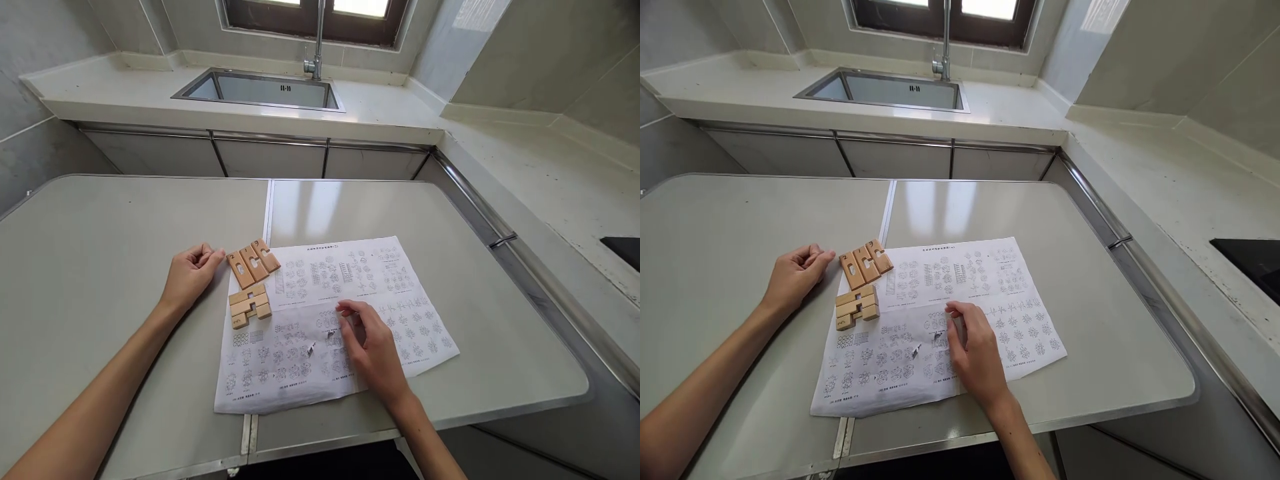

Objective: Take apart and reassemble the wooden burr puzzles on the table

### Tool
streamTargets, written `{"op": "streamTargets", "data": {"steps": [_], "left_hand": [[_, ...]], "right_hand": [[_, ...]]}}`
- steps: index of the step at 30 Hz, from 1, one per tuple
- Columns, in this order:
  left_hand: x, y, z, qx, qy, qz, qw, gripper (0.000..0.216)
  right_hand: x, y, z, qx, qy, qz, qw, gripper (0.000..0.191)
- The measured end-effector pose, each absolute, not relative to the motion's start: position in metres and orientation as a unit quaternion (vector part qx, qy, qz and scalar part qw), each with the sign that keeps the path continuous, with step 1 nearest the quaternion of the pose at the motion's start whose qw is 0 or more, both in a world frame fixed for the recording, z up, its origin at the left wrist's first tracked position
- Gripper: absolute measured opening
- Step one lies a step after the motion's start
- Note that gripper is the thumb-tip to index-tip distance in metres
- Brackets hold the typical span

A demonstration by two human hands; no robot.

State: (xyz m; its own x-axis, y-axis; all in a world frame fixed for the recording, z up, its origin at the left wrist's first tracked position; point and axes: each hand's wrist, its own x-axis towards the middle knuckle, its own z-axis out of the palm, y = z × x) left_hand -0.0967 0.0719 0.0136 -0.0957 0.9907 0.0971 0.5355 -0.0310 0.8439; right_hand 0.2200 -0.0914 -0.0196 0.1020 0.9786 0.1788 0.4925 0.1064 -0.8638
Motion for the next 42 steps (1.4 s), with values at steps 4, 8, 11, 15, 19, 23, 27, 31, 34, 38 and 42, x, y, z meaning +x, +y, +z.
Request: {"op": "streamTargets", "data": {"steps": [4, 8, 11, 15, 19, 23, 27, 31, 34, 38, 42], "left_hand": [[-0.104, 0.070, 0.009, 0.567, 0.621, 0.413, 0.348, 0.054], [-0.104, 0.062, 0.010, 0.578, 0.639, 0.393, 0.321, 0.056], [-0.100, 0.062, 0.011, 0.585, 0.645, 0.386, 0.304, 0.055], [-0.098, 0.063, 0.012, 0.602, 0.650, 0.366, 0.285, 0.053], [-0.097, 0.064, 0.012, 0.624, 0.645, 0.351, 0.266, 0.048], [-0.095, 0.064, 0.013, 0.632, 0.642, 0.346, 0.262, 0.046], [-0.094, 0.064, 0.013, 0.632, 0.643, 0.342, 0.264, 0.044], [-0.095, 0.065, 0.013, 0.634, 0.644, 0.334, 0.267, 0.044], [-0.096, 0.066, 0.013, 0.633, 0.645, 0.330, 0.270, 0.044], [-0.095, 0.065, 0.014, 0.629, 0.650, 0.327, 0.275, 0.044], [-0.093, 0.064, 0.017, 0.624, 0.657, 0.322, 0.274, 0.043]], "right_hand": [[0.219, -0.091, -0.019, -0.604, -0.606, 0.286, 0.432, 0.020], [0.219, -0.092, -0.018, -0.605, -0.610, 0.285, 0.425, 0.019], [0.219, -0.093, -0.016, -0.607, -0.615, 0.280, 0.418, 0.018], [0.219, -0.096, -0.012, -0.602, -0.624, 0.277, 0.414, 0.019], [0.220, -0.097, -0.009, -0.604, -0.625, 0.279, 0.409, 0.019], [0.220, -0.097, -0.007, -0.606, -0.627, 0.278, 0.404, 0.018], [0.220, -0.096, -0.005, -0.604, -0.634, 0.274, 0.397, 0.019], [0.219, -0.095, -0.005, -0.606, -0.632, 0.275, 0.397, 0.019], [0.219, -0.094, -0.005, -0.607, -0.628, 0.279, 0.399, 0.019], [0.218, -0.094, -0.004, -0.610, -0.621, 0.288, 0.398, 0.021], [0.218, -0.093, -0.004, -0.614, -0.617, 0.290, 0.398, 0.023]]}}
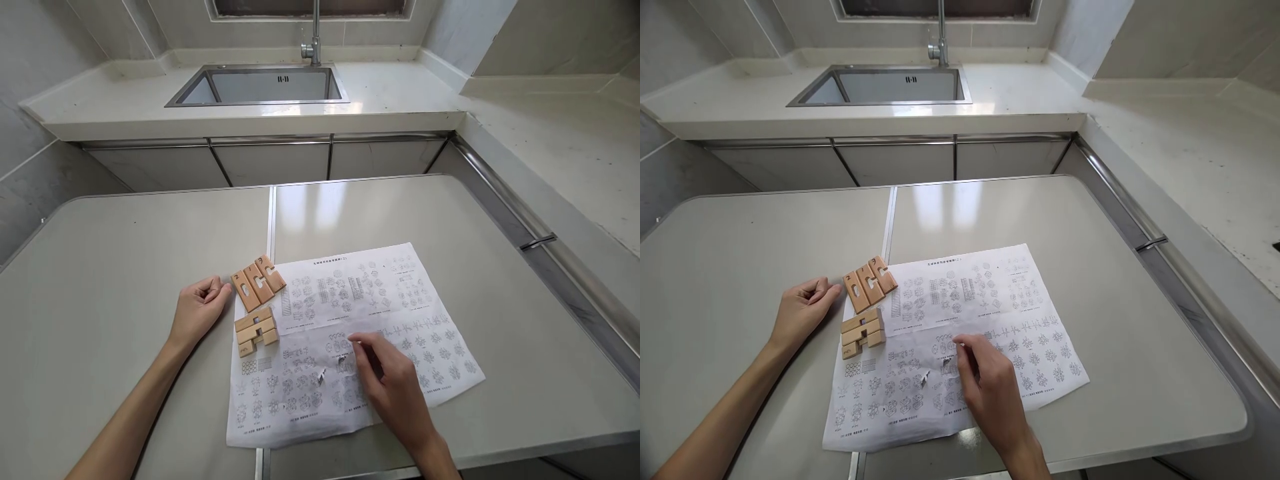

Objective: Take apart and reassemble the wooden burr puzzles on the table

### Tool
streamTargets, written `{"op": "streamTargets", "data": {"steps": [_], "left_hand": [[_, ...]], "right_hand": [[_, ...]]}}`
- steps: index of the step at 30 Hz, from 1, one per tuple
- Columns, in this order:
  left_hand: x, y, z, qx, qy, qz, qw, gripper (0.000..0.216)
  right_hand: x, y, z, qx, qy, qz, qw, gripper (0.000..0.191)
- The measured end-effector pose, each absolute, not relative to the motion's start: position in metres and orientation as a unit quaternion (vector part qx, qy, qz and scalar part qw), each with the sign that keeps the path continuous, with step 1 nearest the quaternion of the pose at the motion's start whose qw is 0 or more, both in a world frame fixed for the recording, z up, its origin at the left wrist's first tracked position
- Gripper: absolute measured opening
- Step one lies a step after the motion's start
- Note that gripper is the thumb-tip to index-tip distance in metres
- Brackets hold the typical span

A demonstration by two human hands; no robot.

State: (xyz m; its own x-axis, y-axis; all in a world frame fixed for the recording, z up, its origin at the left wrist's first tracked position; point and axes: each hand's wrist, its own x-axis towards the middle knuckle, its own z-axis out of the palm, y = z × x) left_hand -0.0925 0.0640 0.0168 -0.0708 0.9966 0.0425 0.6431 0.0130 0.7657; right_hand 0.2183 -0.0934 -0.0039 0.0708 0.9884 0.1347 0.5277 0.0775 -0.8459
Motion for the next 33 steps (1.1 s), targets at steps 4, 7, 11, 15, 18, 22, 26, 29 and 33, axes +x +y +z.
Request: {"op": "streamTargets", "data": {"steps": [4, 7, 11, 15, 18, 22, 26, 29, 33], "left_hand": [[-0.0927, 0.0634, 0.0182, 0.624, 0.657, 0.321, 0.275, 0.044], [-0.0940, 0.0638, 0.0179, 0.626, 0.657, 0.318, 0.273, 0.045], [-0.0961, 0.0648, 0.0161, 0.629, 0.658, 0.314, 0.271, 0.045], [-0.0983, 0.0656, 0.0140, 0.634, 0.655, 0.312, 0.268, 0.045], [-0.0988, 0.0654, 0.0140, 0.635, 0.655, 0.312, 0.265, 0.046], [-0.0977, 0.0644, 0.0157, 0.634, 0.656, 0.313, 0.263, 0.046], [-0.0964, 0.0642, 0.0169, 0.634, 0.657, 0.312, 0.262, 0.047], [-0.0959, 0.0647, 0.0172, 0.633, 0.659, 0.312, 0.260, 0.047], [-0.0965, 0.0653, 0.0169, 0.633, 0.660, 0.310, 0.259, 0.048]], "right_hand": [[0.2190, -0.0941, -0.0054, -0.618, -0.616, 0.288, 0.394, 0.022], [0.2195, -0.0952, -0.0063, -0.620, -0.616, 0.288, 0.392, 0.021], [0.2197, -0.0962, -0.0067, -0.623, -0.610, 0.287, 0.397, 0.021], [0.2198, -0.0961, -0.0061, -0.629, -0.607, 0.278, 0.397, 0.023], [0.2200, -0.0960, -0.0051, -0.631, -0.610, 0.265, 0.399, 0.023], [0.2203, -0.0967, -0.0047, -0.633, -0.610, 0.255, 0.402, 0.023], [0.2207, -0.0986, -0.0073, -0.638, -0.606, 0.252, 0.403, 0.022], [0.2214, -0.0992, -0.0089, -0.638, -0.607, 0.246, 0.404, 0.023], [0.2220, -0.0985, -0.0084, -0.634, -0.614, 0.237, 0.407, 0.024]]}}
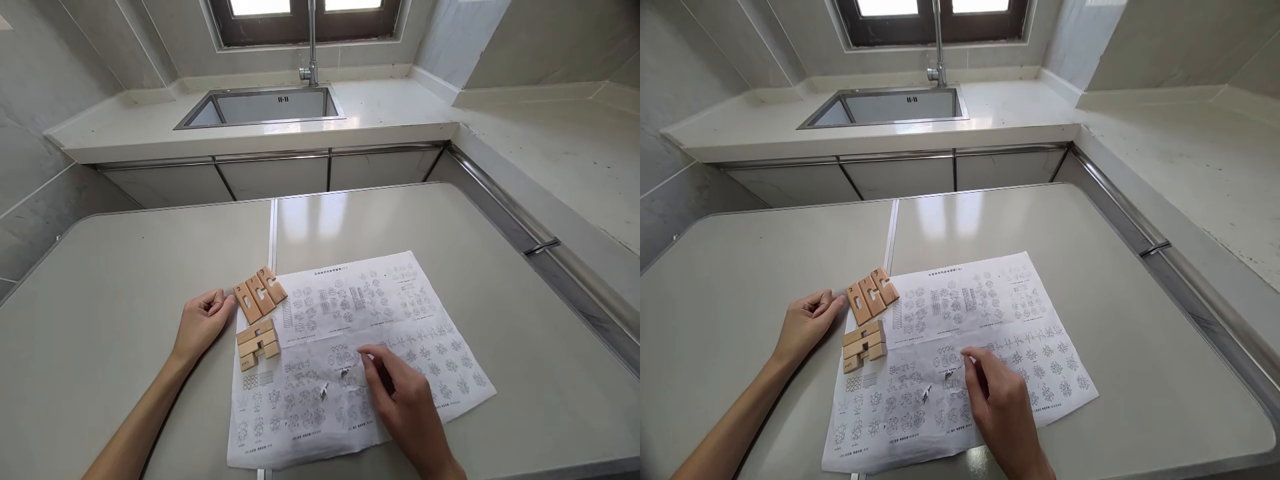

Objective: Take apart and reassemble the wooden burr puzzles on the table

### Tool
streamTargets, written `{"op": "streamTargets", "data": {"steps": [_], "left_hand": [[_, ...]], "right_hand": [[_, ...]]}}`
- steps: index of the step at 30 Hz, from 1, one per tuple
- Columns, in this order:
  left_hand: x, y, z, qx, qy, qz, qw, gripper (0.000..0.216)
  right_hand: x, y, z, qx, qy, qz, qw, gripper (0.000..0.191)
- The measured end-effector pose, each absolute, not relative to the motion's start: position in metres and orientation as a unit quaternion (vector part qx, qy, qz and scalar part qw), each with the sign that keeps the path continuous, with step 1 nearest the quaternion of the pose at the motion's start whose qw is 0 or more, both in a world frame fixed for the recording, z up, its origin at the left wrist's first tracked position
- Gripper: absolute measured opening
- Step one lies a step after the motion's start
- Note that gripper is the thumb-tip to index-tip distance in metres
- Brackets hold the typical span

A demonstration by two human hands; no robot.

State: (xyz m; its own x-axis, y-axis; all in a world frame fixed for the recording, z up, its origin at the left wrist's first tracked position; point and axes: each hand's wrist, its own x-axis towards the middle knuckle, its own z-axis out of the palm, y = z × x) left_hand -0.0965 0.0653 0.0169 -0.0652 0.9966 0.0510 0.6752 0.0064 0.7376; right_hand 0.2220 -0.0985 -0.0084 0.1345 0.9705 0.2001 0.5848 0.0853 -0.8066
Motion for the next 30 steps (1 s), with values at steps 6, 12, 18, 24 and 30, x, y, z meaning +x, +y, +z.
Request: {"op": "streamTargets", "data": {"steps": [6, 12, 18, 24, 30], "left_hand": [[-0.0965, 0.0662, 0.0187, 0.630, 0.664, 0.305, 0.264, 0.048], [-0.0960, 0.0664, 0.0193, 0.632, 0.663, 0.303, 0.264, 0.048], [-0.0969, 0.0659, 0.0167, 0.635, 0.661, 0.306, 0.258, 0.048], [-0.0967, 0.0661, 0.0157, 0.638, 0.660, 0.304, 0.255, 0.049], [-0.0975, 0.0661, 0.0151, 0.638, 0.658, 0.306, 0.258, 0.048]], "right_hand": [[0.2221, -0.0957, -0.0053, -0.624, -0.622, 0.228, 0.413, 0.022], [0.2219, -0.0951, -0.0040, -0.626, -0.623, 0.220, 0.415, 0.021], [0.2218, -0.0971, -0.0073, -0.624, -0.626, 0.228, 0.409, 0.020], [0.2221, -0.0977, -0.0082, -0.627, -0.622, 0.235, 0.407, 0.021], [0.2218, -0.0983, -0.0078, -0.630, -0.618, 0.238, 0.405, 0.020]]}}
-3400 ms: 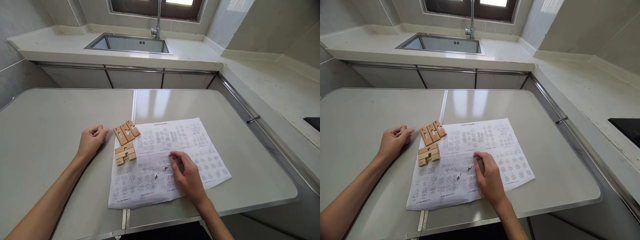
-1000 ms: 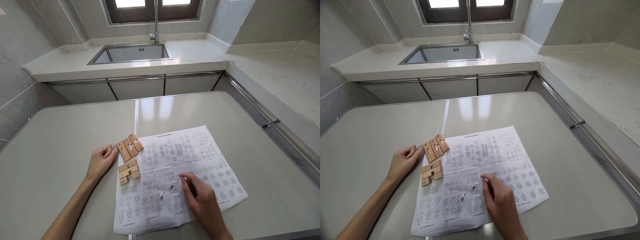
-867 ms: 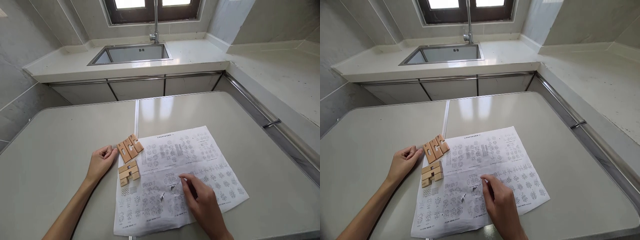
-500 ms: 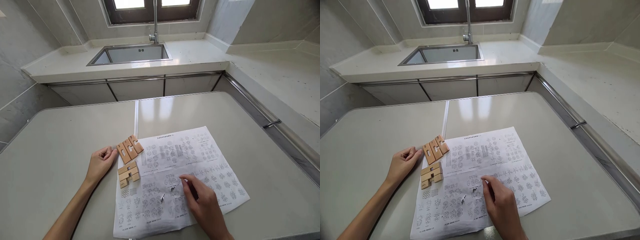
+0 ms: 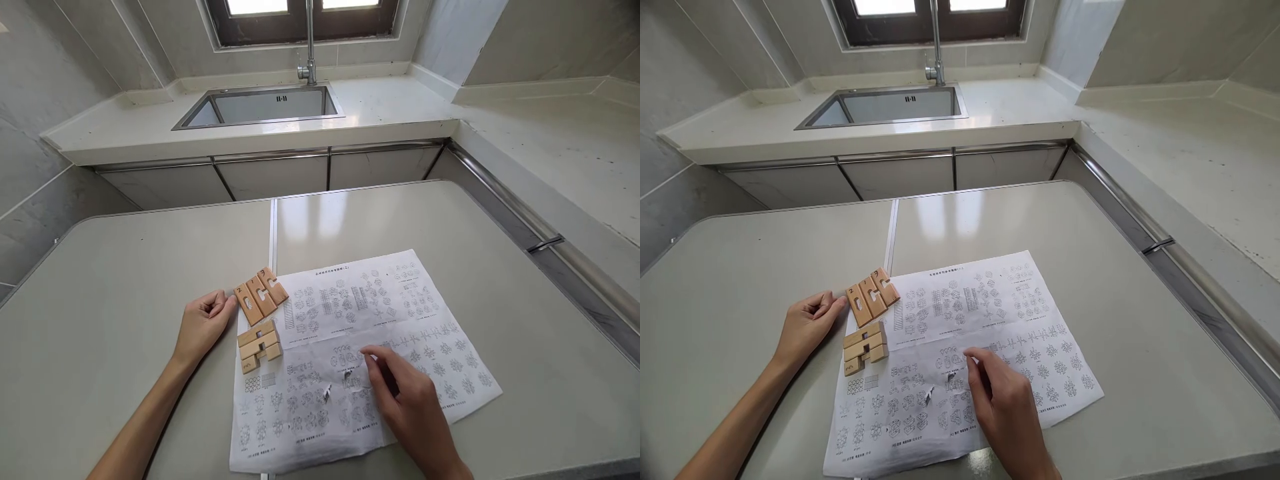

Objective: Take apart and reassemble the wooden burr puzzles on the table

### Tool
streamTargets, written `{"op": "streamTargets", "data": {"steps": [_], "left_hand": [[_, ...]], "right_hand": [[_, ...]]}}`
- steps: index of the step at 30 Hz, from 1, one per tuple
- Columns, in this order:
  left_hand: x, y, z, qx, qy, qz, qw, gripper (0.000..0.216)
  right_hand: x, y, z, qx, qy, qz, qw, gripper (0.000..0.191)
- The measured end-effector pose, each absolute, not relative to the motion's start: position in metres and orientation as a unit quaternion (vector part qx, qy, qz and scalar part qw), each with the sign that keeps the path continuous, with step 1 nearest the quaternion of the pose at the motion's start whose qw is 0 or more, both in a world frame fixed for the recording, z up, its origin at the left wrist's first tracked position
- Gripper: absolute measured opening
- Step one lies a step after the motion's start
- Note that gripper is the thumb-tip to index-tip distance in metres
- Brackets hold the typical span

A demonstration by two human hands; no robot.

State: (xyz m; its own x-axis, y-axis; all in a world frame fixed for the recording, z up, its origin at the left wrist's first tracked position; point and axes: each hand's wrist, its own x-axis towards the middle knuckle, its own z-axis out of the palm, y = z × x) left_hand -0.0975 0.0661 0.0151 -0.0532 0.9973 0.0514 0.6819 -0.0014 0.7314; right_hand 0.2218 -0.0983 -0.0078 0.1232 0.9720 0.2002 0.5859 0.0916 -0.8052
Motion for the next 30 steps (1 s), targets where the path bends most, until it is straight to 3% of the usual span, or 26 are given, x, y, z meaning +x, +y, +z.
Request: {"op": "streamTargets", "data": {"steps": [30], "left_hand": [[-0.0974, 0.0629, 0.0120, 0.645, 0.637, 0.320, 0.273, 0.047]], "right_hand": [[0.2219, -0.1026, -0.0130, -0.649, -0.621, 0.243, 0.367, 0.024]]}}
